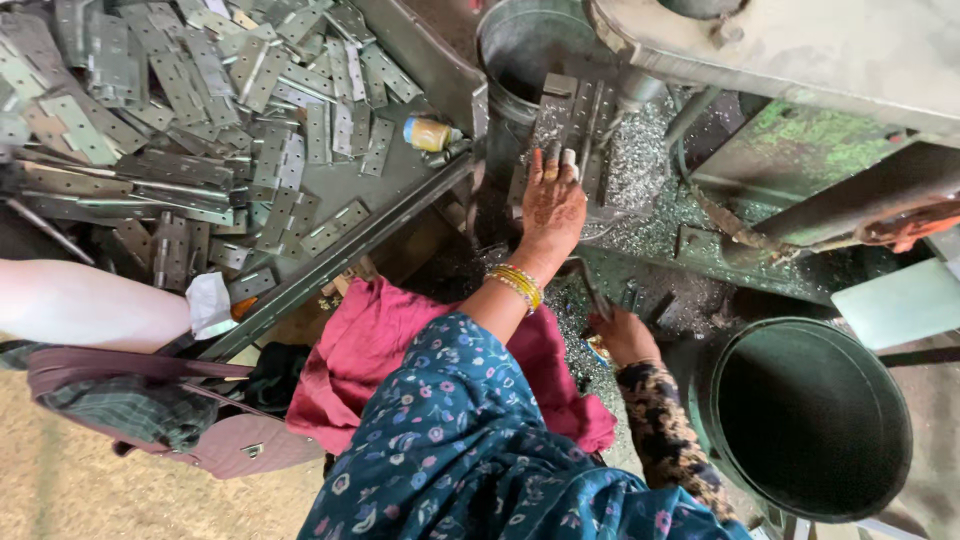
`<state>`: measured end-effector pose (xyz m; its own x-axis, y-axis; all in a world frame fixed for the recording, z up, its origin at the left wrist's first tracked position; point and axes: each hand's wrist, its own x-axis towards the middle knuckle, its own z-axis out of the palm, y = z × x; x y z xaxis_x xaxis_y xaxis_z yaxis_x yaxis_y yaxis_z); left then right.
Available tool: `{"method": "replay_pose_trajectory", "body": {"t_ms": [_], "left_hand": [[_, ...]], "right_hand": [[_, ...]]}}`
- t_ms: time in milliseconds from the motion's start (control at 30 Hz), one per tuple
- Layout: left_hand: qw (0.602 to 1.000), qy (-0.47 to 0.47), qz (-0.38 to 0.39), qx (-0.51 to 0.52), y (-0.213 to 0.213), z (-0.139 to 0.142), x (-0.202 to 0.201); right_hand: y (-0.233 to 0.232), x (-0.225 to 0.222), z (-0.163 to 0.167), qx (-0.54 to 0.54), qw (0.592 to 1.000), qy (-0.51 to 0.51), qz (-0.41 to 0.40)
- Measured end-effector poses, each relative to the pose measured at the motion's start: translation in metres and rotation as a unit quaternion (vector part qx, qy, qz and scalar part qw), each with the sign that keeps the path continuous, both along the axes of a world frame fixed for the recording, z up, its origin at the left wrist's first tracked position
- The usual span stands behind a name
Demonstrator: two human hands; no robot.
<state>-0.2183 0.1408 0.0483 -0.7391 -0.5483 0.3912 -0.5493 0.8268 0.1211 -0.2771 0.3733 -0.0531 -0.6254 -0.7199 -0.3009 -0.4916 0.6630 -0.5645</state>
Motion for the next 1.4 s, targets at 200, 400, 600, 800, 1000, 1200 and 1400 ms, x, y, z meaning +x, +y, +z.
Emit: {"method": "replay_pose_trajectory", "body": {"t_ms": [200, 400, 600, 800, 1000, 1200, 1400], "left_hand": [[0.998, -0.016, 0.046, -0.035, -0.001, 0.000, -0.020], [1.000, -0.006, 0.022, 0.018, -0.002, 0.003, -0.014], [0.997, -0.009, 0.054, -0.063, -0.001, 0.012, -0.009], [0.998, -0.056, 0.035, 0.006, -0.011, 0.020, -0.014], [0.997, -0.011, 0.053, -0.055, -0.017, 0.020, -0.024], [0.999, -0.006, 0.032, -0.039, -0.015, 0.012, -0.014], [0.999, -0.009, 0.029, -0.033, -0.017, 0.017, -0.017]], "right_hand": [[0.000, 0.005, 0.015, 0.003, 0.999, 0.023, -0.029], [0.000, -0.007, 0.005, -0.020, 0.997, 0.068, 0.034], [-0.002, 0.009, -0.008, -0.025, 0.998, 0.053, -0.037], [-0.001, -0.002, 0.004, -0.001, 0.999, 0.048, 0.004], [-0.002, 0.003, 0.012, -0.036, 0.997, 0.066, -0.008], [0.000, -0.001, 0.008, 0.003, 0.999, 0.043, -0.001], [0.001, 0.011, -0.010, -0.058, 0.997, 0.041, -0.006]]}}
